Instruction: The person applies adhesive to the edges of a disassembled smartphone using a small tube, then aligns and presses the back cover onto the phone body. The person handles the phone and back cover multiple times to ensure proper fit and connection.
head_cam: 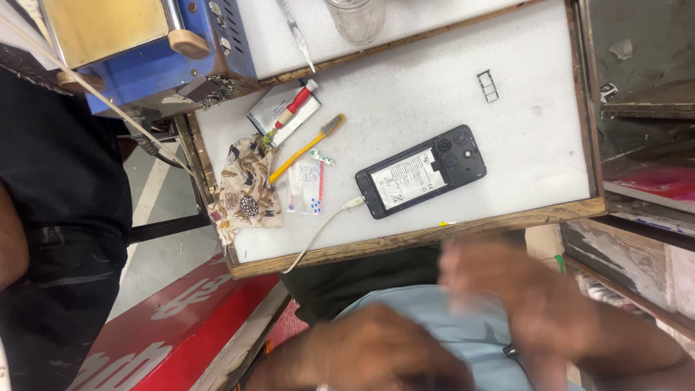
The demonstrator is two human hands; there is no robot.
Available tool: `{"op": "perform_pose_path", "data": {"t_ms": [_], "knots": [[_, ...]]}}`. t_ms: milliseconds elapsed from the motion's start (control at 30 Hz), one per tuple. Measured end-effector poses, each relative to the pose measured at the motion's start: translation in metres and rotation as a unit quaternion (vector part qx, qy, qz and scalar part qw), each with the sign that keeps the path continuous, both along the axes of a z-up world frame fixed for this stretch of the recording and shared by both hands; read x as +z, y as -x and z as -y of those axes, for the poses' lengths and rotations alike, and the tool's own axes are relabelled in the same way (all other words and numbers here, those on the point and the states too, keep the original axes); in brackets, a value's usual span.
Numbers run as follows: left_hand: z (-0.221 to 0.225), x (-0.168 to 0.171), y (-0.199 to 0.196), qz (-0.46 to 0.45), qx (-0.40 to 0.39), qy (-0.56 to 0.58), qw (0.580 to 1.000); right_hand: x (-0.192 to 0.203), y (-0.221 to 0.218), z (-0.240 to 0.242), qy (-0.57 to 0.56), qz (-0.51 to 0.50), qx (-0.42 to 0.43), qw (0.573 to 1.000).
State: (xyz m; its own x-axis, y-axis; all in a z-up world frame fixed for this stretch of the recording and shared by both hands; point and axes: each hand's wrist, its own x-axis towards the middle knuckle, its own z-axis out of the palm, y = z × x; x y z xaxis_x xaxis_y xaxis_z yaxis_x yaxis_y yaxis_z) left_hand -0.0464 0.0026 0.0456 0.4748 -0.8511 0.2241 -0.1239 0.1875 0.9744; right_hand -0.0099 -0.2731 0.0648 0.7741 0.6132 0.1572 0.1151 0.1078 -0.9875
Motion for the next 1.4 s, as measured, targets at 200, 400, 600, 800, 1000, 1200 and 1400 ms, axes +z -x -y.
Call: {"op": "perform_pose_path", "data": {"t_ms": [200, 400, 600, 800, 1000, 1200, 1400], "knots": [[-0.008, 0.016, 0.0, 0.045, 0.002, -0.065, 0.997, -0.058, 0.039, 0.0, -0.194, 0.13, 0.023, 0.972], [-0.007, -0.019, -0.041, 0.075, 0.336, -0.241, 0.908, -0.104, 0.028, 0.022, 0.082, -0.033, -0.381, 0.92], [-0.012, -0.051, -0.068, 0.295, 0.405, -0.396, 0.769, -0.114, -0.016, 0.048, -0.123, -0.169, -0.416, 0.885], [-0.012, -0.054, -0.071, 0.295, 0.356, -0.422, 0.78, -0.103, -0.028, 0.041, -0.14, -0.178, -0.424, 0.877], [-0.017, -0.055, -0.073, 0.318, 0.329, -0.414, 0.787, -0.105, -0.03, 0.048, -0.186, -0.194, -0.402, 0.875], [-0.013, -0.052, -0.076, 0.318, 0.336, -0.402, 0.79, -0.104, -0.03, 0.049, -0.212, -0.204, -0.404, 0.866], [-0.001, -0.012, -0.052, 0.215, 0.225, -0.45, 0.837, -0.107, -0.033, 0.051, -0.236, -0.196, -0.392, 0.867]]}}
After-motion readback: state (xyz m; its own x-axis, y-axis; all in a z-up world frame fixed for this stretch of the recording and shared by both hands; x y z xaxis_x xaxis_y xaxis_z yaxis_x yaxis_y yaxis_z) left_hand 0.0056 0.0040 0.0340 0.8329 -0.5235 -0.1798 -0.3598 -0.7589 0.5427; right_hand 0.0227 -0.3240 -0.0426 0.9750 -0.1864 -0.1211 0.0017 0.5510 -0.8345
